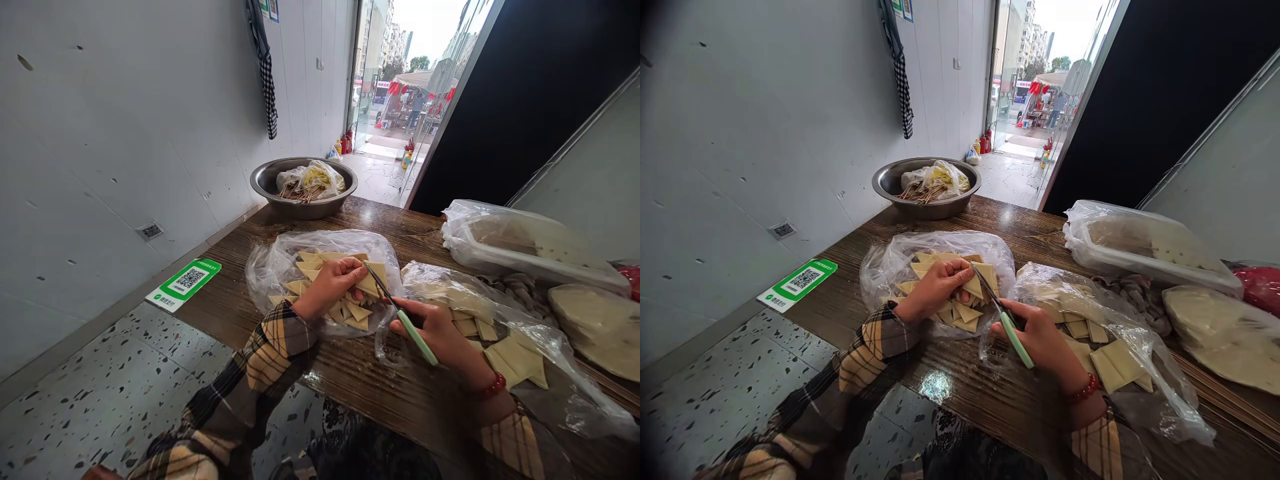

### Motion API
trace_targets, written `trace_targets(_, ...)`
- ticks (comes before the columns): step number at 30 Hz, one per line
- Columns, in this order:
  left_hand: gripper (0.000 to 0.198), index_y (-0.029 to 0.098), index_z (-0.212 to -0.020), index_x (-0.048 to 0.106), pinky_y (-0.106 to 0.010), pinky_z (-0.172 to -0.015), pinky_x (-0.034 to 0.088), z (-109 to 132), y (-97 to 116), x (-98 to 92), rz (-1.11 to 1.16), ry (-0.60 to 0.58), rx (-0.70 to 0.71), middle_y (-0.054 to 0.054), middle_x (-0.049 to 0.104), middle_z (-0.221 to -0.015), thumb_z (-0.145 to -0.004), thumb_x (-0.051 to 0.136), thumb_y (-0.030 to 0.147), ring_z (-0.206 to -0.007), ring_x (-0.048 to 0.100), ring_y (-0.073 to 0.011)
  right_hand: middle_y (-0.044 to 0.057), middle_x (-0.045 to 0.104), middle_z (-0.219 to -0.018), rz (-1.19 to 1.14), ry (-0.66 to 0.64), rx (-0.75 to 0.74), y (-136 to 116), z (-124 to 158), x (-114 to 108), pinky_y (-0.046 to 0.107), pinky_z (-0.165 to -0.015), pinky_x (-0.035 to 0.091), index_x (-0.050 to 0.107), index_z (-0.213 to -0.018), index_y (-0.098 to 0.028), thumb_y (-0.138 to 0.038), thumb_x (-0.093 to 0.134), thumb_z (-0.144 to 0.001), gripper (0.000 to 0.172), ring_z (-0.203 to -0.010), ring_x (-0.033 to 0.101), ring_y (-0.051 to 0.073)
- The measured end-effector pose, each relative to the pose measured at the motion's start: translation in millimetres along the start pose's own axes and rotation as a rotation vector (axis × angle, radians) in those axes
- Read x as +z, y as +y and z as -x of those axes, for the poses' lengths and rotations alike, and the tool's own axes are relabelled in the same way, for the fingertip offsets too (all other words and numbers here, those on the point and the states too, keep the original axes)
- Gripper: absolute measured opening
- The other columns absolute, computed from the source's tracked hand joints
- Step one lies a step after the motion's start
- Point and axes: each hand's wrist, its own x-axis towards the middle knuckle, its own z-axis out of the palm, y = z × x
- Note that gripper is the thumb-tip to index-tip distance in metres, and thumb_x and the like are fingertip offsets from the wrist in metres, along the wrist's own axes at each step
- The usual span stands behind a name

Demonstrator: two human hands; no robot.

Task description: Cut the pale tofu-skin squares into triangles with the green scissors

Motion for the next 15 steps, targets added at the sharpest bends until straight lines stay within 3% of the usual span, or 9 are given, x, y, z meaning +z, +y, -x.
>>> trace_targets(7,0.033,0.014,-0.081,0.058,-0.02,-0.051,0.047,-2,-4,-0.4,-0.01,-0.02,0.015,0.002,0.06,-0.071,-0.079,0.068,0.045,-0.052,0.058,-0.0081,0.011,0.076,-0.103,0.013,0.036,0.045,-9,-2,-1,0.039,-0.081,0.053,0.073,-0.116,-0.013,-0.047,0.068,-0.08,0.05,-0.09,0.068,0.029)
trace_targets(9,0.031,0.014,-0.081,0.058,-0.019,-0.051,0.046,-1,-2,0.1,-0.013,0.005,0.033,0.001,0.061,-0.072,-0.079,0.068,0.044,-0.054,0.059,-0.0085,0.009,0.076,-0.091,-0.024,0.08,0.079,-10,-2,-1,0.036,-0.073,0.053,0.072,-0.117,-0.013,-0.048,0.068,-0.079,0.052,-0.079,0.068,0.025)
trace_targets(12,0.029,0.013,-0.086,0.06,-0.02,-0.055,0.047,-2,1,0.0,0.007,0.067,0.083,0.0,0.063,-0.073,-0.079,0.068,0.04,-0.057,0.061,-0.0093,0.0,0.062,-0.06,-0.156,0.125,0.143,-9,-1,-1,0.027,-0.049,0.045,0.067,-0.123,-0.011,-0.05,0.068,-0.08,0.059,-0.05,0.054,0.014)
trace_targets(15,0.03,0.012,-0.099,0.062,-0.02,-0.056,0.049,-4,3,-2.9,0.016,0.195,0.144,-0.003,0.065,-0.08,-0.079,0.067,0.033,-0.063,0.063,-0.0106,-0.006,0.051,-0.055,-0.334,0.175,0.18,-7,1,-1,0.024,-0.042,0.038,0.063,-0.127,-0.011,-0.051,0.07,-0.078,0.063,-0.043,0.043,0.009)
